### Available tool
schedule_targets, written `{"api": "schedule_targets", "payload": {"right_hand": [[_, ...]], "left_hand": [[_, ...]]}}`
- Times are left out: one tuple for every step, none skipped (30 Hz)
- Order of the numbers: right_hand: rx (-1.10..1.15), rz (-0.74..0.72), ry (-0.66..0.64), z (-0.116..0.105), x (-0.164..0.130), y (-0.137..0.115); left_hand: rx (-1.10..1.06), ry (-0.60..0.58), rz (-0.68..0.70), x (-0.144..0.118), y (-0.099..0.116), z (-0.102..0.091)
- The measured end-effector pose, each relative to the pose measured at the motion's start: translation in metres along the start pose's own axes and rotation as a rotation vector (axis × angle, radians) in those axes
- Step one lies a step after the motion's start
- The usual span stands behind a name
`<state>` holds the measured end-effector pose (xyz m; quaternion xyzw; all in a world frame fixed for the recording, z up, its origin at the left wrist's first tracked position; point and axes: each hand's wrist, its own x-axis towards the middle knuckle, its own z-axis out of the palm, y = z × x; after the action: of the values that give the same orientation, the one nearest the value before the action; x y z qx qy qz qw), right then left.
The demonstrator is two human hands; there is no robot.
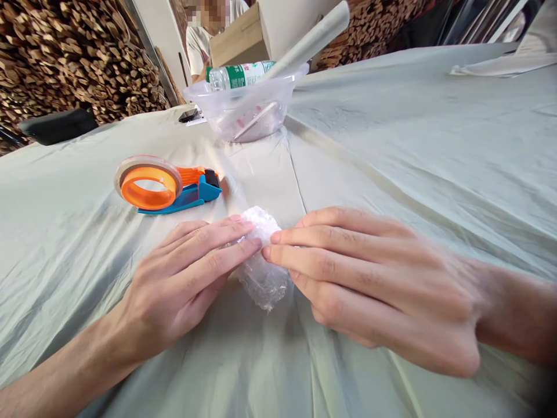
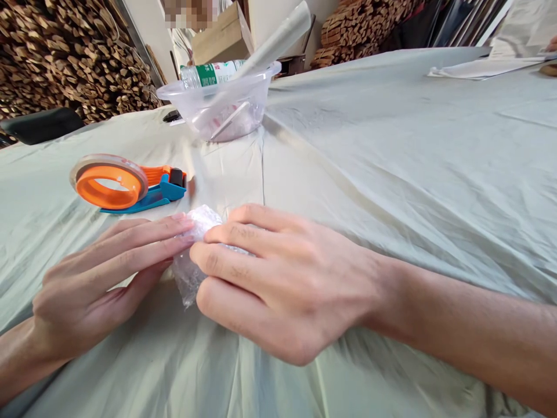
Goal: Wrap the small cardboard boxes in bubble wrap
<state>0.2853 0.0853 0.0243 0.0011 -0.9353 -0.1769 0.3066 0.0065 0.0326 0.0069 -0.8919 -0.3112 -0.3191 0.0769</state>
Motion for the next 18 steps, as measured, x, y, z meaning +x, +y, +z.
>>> {"api": "schedule_targets", "payload": {"right_hand": [[-0.003, -0.014, 0.016, 0.0, 0.0, 0.001], [-0.009, -0.023, 0.032, 0.0, 0.0, 0.002], [-0.016, -0.033, 0.046, 0.0, 0.0, 0.003], [-0.02, -0.05, 0.06, 0.0, -0.001, 0.004], [-0.02, -0.064, 0.068, 0.0, -0.001, 0.005], [-0.013, -0.064, 0.062, 0.0, -0.002, 0.006], [0.002, -0.058, 0.045, 0.001, -0.003, 0.007], [0.02, -0.043, 0.026, 0.002, -0.004, 0.007], [0.037, -0.016, 0.008, 0.004, -0.006, 0.006], [0.047, 0.021, -0.005, 0.007, -0.007, 0.006], [0.052, 0.047, -0.018, 0.009, -0.008, 0.005], [0.053, 0.06, -0.023, 0.012, -0.009, 0.004], [0.048, 0.062, -0.028, 0.014, -0.01, 0.003], [0.038, 0.055, -0.036, 0.016, -0.01, 0.003], [0.028, 0.04, -0.044, 0.017, -0.011, 0.003], [0.022, 0.028, -0.055, 0.018, -0.011, 0.003], [0.019, 0.022, -0.067, 0.018, -0.011, 0.003], [0.019, 0.019, -0.067, 0.019, -0.011, 0.003]], "left_hand": [[0.0, 0.003, 0.002, 0.0, 0.0, 0.0], [-0.001, 0.006, 0.002, 0.0, 0.0, 0.0], [0.0, 0.004, -0.003, 0.0, 0.0, 0.0], [0.001, 0.001, -0.011, 0.0, 0.0, 0.0], [0.003, -0.001, -0.019, 0.0, 0.0, 0.0], [0.003, -0.002, -0.027, 0.0, 0.0, 0.0], [0.003, -0.003, -0.038, 0.0, 0.0, -0.001], [0.002, -0.003, -0.044, 0.0, 0.0, -0.001], [0.003, 0.003, -0.041, 0.0, 0.0, -0.001], [0.006, 0.009, -0.036, 0.0, -0.001, -0.002], [0.011, 0.011, -0.03, -0.001, -0.001, -0.002], [0.018, 0.013, -0.02, -0.001, -0.001, -0.002], [0.026, 0.014, -0.015, -0.001, -0.001, -0.002], [0.034, 0.017, -0.013, -0.001, -0.001, -0.001], [0.038, 0.021, -0.016, -0.001, -0.001, -0.001], [0.038, 0.027, -0.024, -0.001, 0.0, -0.001], [0.037, 0.035, -0.031, -0.001, 0.001, 0.0], [0.033, 0.039, -0.044, -0.001, 0.001, 0.0]]}}
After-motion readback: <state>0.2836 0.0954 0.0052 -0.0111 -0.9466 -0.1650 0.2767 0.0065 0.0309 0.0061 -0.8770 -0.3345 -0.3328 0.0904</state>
